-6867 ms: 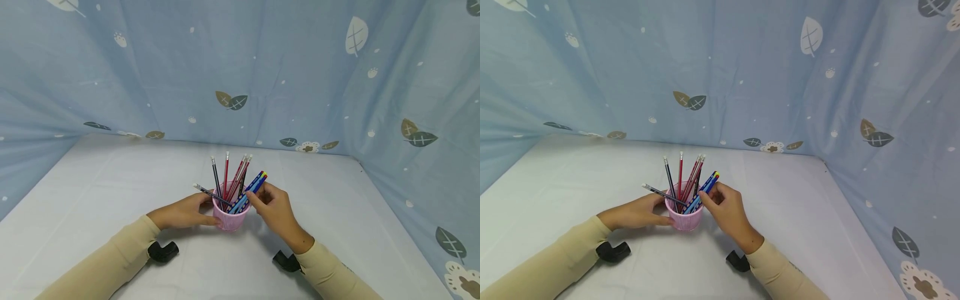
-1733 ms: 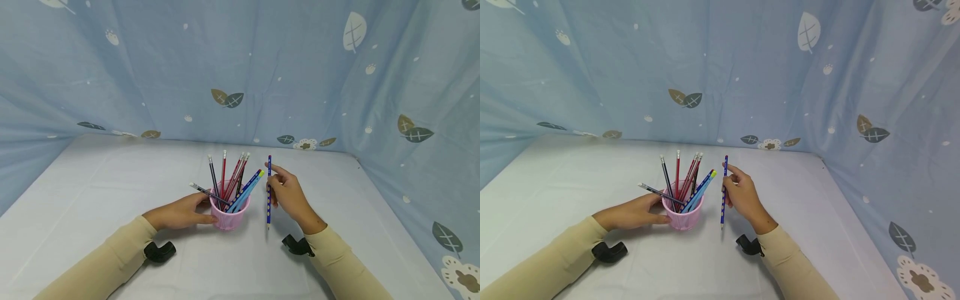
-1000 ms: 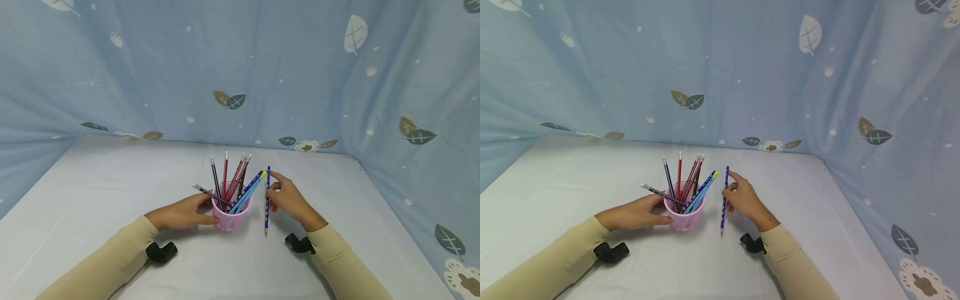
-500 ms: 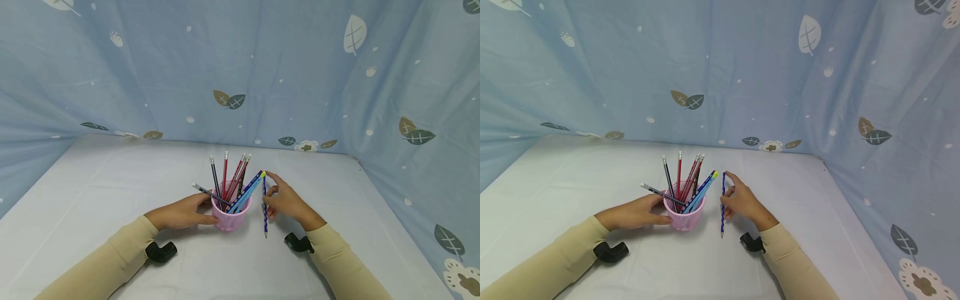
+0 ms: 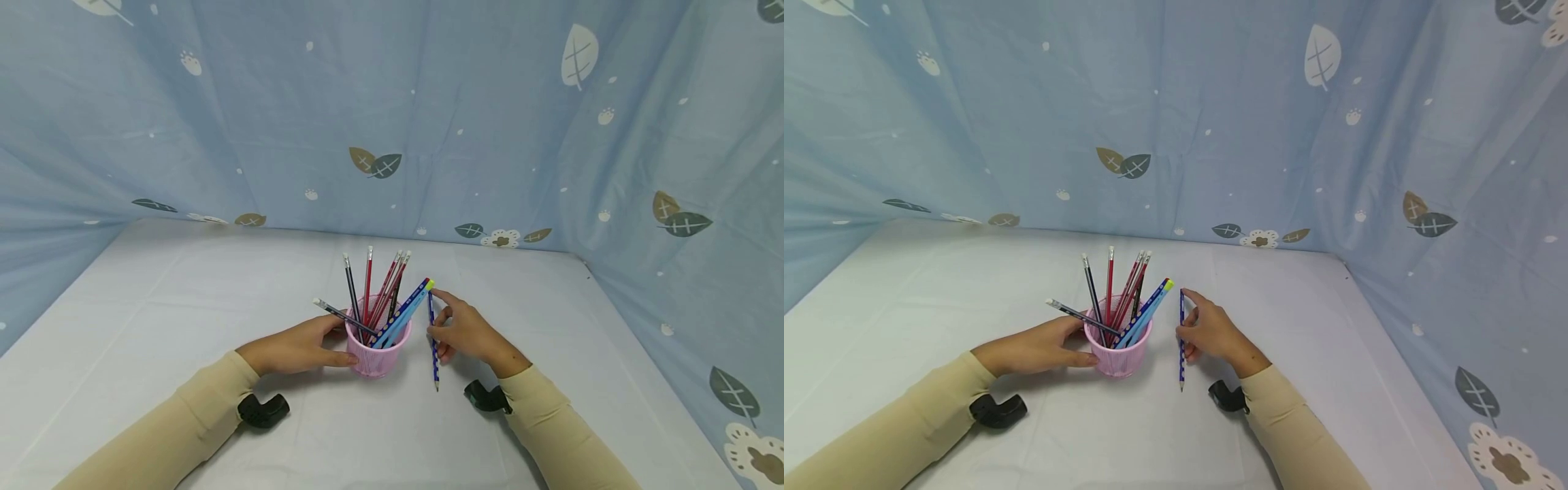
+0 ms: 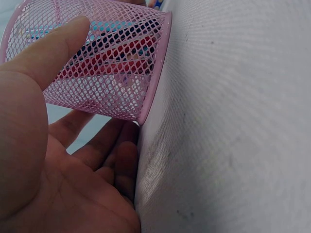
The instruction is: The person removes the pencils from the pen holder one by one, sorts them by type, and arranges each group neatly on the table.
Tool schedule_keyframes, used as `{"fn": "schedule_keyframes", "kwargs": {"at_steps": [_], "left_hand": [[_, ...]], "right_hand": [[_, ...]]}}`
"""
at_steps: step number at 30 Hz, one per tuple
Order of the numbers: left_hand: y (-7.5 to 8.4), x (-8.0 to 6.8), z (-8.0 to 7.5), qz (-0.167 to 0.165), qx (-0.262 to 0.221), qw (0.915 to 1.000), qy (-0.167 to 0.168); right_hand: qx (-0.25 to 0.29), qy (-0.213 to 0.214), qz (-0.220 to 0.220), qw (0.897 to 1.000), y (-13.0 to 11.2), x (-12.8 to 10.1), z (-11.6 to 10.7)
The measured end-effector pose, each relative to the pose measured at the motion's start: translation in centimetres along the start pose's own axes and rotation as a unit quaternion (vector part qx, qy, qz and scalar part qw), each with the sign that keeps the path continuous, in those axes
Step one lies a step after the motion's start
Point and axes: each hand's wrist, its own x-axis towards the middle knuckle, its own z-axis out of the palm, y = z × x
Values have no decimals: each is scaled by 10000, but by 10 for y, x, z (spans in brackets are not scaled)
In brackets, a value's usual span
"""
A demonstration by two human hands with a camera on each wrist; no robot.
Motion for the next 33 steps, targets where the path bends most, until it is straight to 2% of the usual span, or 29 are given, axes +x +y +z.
{"fn": "schedule_keyframes", "kwargs": {"at_steps": [14,20,25,29,33], "left_hand": [[2,0,-2,-16,74,10000,62],[1,-1,-1,121,-94,9999,7],[-1,0,-1,283,-178,9994,-33],[-2,2,-2,374,-286,9989,-67],[-2,2,-2,434,-376,9983,-74]], "right_hand": [[-697,174,-99,9974,-3,-2,1],[-876,163,-171,9959,-1,-2,2],[-1142,465,-471,9913,-4,-5,3],[-977,708,-808,9894,-9,-10,3],[-577,777,-1065,9896,-19,-17,4]]}}
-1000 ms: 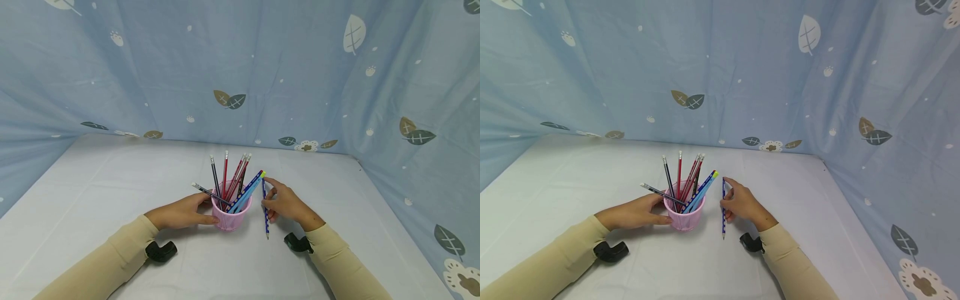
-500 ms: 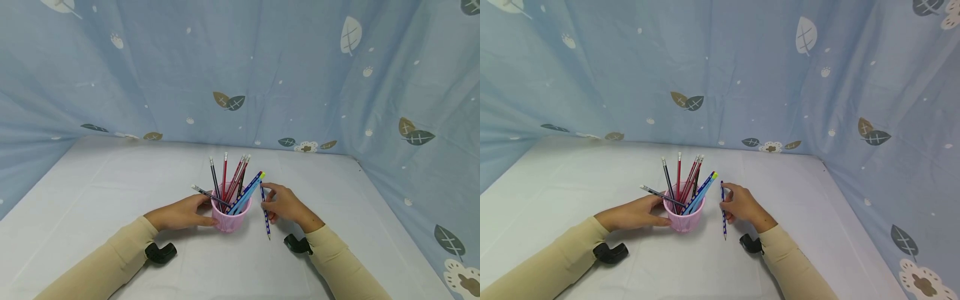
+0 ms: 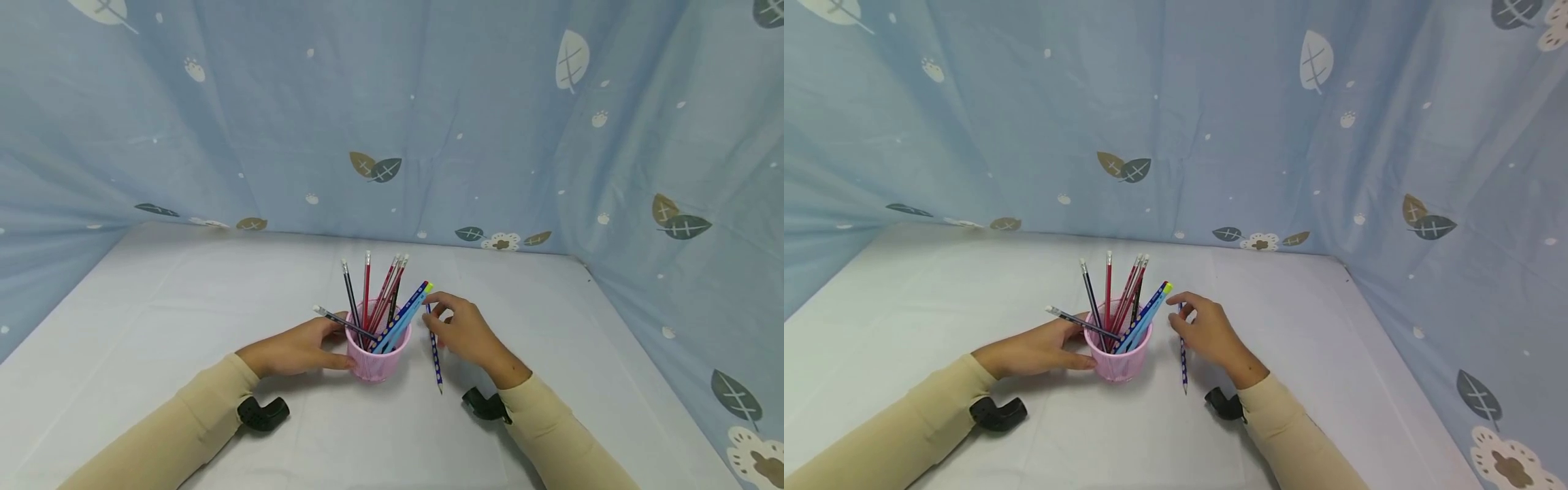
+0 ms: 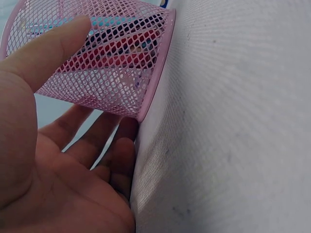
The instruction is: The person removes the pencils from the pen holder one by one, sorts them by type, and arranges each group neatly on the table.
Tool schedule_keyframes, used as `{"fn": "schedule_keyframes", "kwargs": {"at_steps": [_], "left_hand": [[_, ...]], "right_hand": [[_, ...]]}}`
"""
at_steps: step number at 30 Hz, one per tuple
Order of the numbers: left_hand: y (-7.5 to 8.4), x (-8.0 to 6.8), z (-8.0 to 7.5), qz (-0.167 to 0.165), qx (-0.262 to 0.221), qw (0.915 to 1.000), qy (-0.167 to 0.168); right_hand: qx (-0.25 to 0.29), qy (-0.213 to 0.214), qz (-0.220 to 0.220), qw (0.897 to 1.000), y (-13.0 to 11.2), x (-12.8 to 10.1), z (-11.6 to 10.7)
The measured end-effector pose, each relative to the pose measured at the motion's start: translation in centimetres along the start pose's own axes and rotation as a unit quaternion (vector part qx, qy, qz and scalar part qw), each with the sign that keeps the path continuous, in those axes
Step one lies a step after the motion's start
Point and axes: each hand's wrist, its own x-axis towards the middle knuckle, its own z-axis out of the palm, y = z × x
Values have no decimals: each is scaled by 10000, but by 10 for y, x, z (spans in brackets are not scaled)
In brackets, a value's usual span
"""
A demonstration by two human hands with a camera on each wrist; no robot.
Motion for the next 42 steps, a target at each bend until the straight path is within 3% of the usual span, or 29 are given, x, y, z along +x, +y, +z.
{"fn": "schedule_keyframes", "kwargs": {"at_steps": [6,19,28,36,42], "left_hand": [[1,0,1,-56,5,10000,44],[-1,1,-1,-20,19,10000,62],[0,1,-1,-32,24,10000,21],[1,1,-1,-32,-100,9999,-11],[0,0,-1,-101,-70,9999,20]], "right_hand": [[883,31,-206,9959,-20,-11,-3],[1636,-203,-272,9859,-36,-17,-8],[1672,-238,-195,9854,-34,-18,-6],[1499,10,-179,9885,-31,-15,-1],[1394,2,-342,9896,-32,-16,2]]}}
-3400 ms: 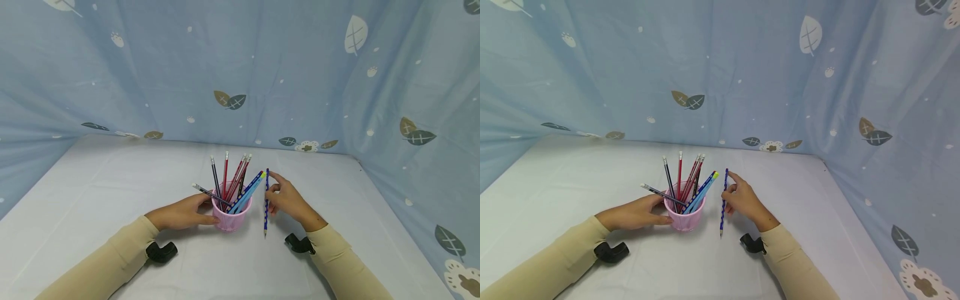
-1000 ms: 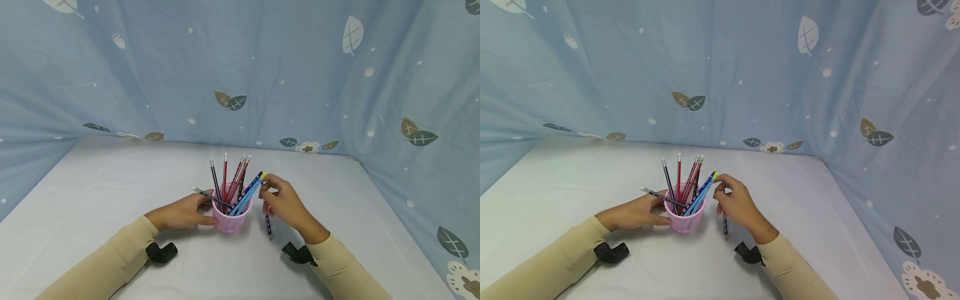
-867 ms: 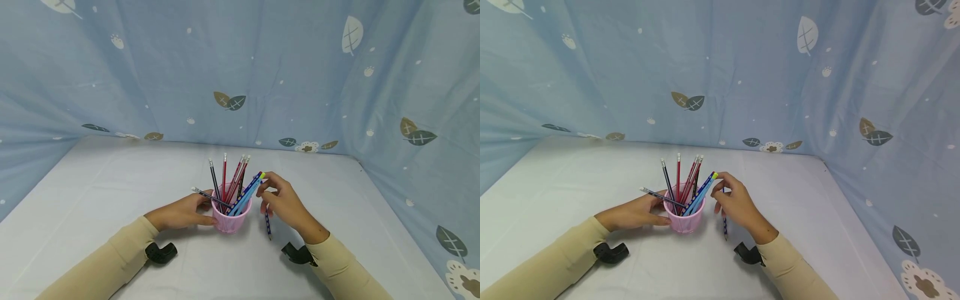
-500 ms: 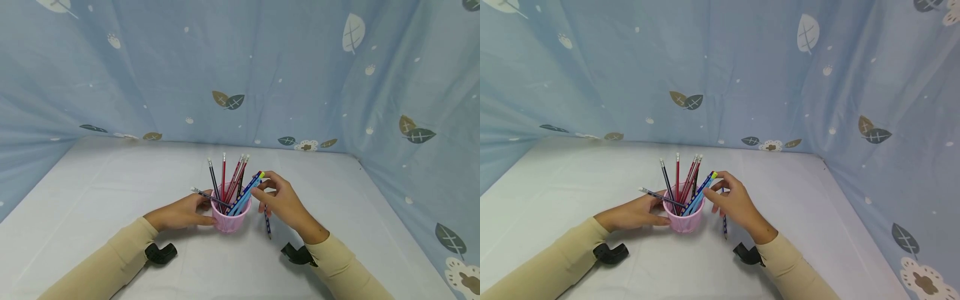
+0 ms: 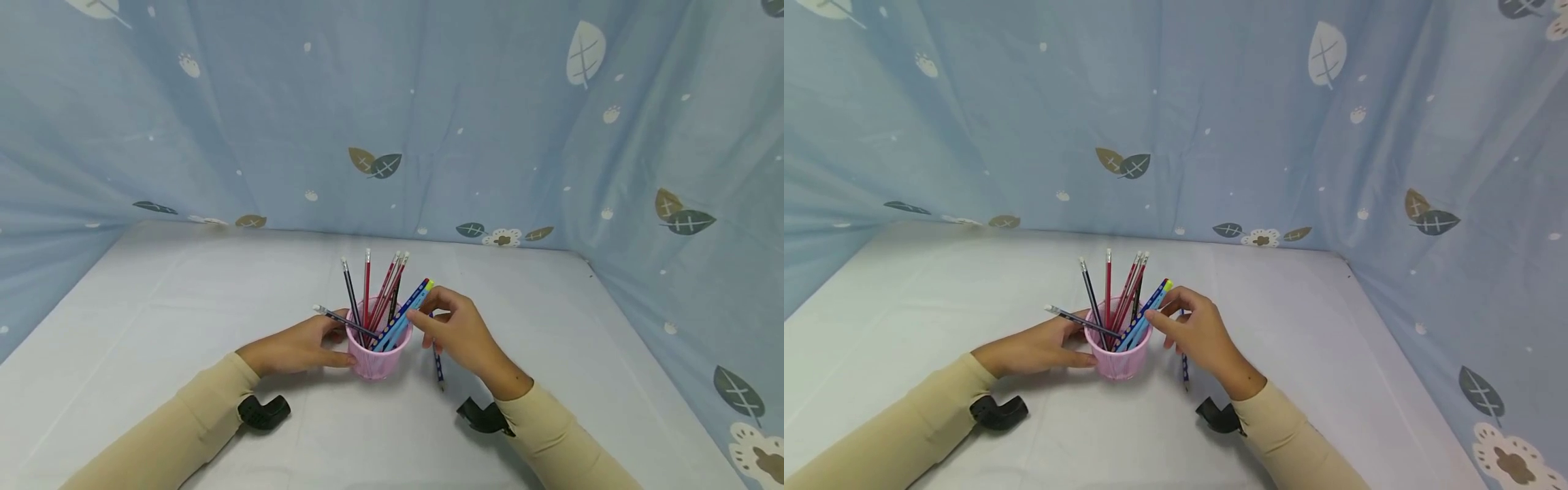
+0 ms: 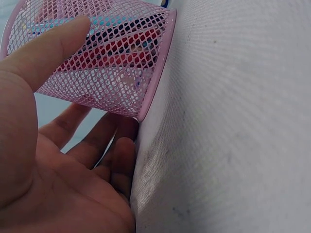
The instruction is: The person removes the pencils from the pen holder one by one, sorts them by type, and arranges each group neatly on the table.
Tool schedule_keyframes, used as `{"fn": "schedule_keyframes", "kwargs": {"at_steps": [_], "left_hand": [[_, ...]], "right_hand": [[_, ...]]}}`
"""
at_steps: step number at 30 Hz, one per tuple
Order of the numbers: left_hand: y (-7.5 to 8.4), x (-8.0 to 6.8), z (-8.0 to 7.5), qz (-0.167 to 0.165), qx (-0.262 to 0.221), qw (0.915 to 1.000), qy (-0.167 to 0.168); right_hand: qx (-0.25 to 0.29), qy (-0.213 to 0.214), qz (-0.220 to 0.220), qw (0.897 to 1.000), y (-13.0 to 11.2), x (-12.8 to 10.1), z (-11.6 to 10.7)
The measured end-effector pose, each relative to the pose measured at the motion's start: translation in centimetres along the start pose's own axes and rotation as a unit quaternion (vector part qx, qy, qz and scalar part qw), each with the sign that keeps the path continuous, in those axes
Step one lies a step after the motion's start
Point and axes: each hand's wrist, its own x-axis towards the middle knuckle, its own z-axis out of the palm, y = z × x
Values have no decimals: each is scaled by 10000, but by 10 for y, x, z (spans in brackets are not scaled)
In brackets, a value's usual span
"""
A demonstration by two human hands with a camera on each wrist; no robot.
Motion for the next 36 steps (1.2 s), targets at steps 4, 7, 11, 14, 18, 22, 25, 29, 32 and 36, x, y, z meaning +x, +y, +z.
{"fn": "schedule_keyframes", "kwargs": {"at_steps": [4,7,11,14,18,22,25,29,32,36], "left_hand": [[0,0,0,4,50,10000,31],[-1,-1,0,-22,89,10000,33],[1,-1,1,-48,128,9999,59],[1,-1,0,41,196,9998,89],[1,-1,1,27,266,9996,94],[1,0,1,-24,280,9996,70],[2,1,1,21,257,9996,66],[1,1,1,27,218,9997,65],[1,1,1,9,197,9998,26],[1,2,0,-20,213,9998,42]], "right_hand": [[-27,-50,-143,9999,-1,0,1],[-39,-77,-135,9999,0,0,2],[-60,-58,-112,9999,-1,-1,2],[-61,-46,-188,9998,-2,-1,2],[-108,-37,-264,9996,-2,-1,2],[-161,-1,-249,9996,-1,-1,2],[-178,32,-293,9994,-2,-1,1],[-214,85,-398,9989,-3,-2,-1],[-239,145,-425,9987,-4,-3,-3],[-207,242,-452,9985,-6,-4,-6]]}}
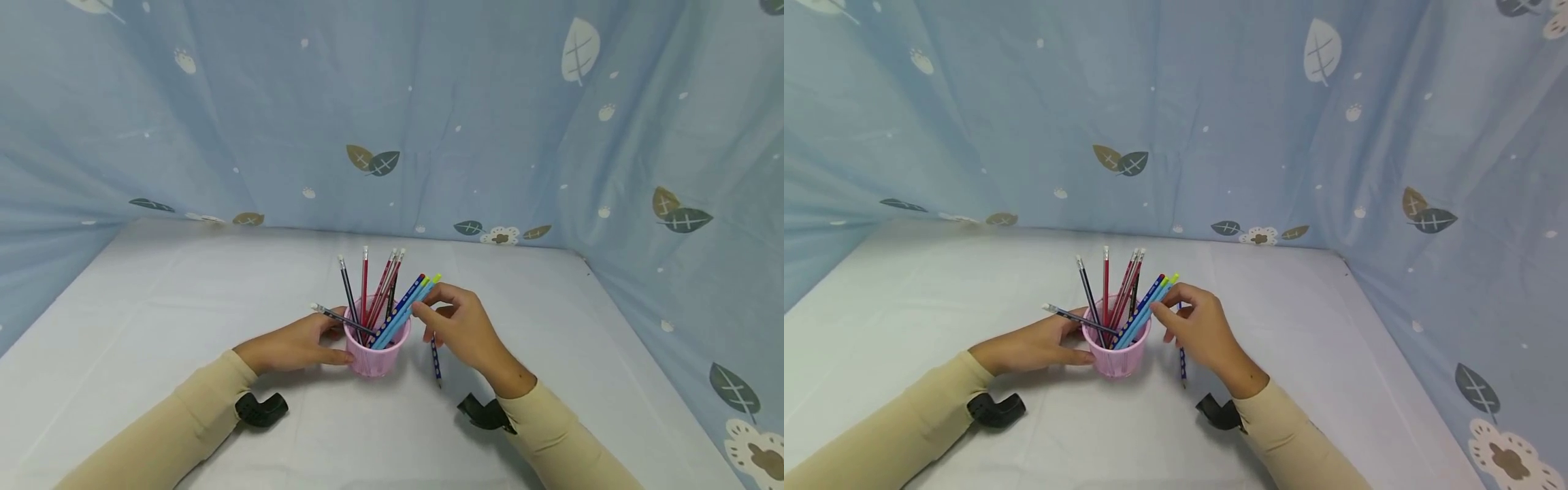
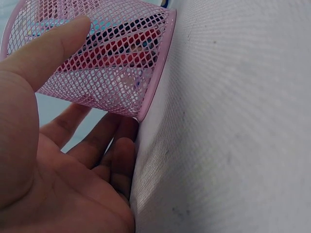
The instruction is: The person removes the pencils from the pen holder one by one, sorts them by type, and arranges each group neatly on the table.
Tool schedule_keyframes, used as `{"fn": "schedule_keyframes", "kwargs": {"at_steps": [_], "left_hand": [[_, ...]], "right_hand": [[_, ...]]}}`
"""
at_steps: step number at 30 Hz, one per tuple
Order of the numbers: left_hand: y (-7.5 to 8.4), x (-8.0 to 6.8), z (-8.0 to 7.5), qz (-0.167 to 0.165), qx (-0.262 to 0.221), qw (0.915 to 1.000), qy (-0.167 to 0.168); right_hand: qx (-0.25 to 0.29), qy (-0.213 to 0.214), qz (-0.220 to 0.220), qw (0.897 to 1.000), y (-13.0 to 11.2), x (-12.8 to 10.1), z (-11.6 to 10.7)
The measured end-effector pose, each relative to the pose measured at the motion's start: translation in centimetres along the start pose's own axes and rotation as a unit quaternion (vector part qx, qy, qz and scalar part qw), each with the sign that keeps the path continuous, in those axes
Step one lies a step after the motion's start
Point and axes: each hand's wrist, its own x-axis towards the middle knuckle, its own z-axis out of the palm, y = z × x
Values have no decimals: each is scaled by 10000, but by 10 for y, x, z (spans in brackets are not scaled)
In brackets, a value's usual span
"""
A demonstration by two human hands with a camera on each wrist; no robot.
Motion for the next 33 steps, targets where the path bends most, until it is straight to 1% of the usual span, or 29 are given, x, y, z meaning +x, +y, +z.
{"fn": "schedule_keyframes", "kwargs": {"at_steps": [5,8,14,22,28,33], "left_hand": [[0,-1,0,27,36,10000,20],[0,-2,1,-38,-37,10000,-11],[0,-2,1,-41,-75,10000,5],[1,2,0,66,-56,9999,-53],[2,3,-1,49,-44,10000,-26],[2,2,-1,53,-39,10000,-24]], "right_hand": [[57,105,-13,9999,-2,0,-3],[89,108,-1,9999,-4,0,-4],[225,152,-146,9995,-9,-1,-8],[395,380,-284,9981,-11,-3,-17],[513,502,-430,9965,-14,-3,-21],[531,662,-456,9953,-18,-4,-25]]}}
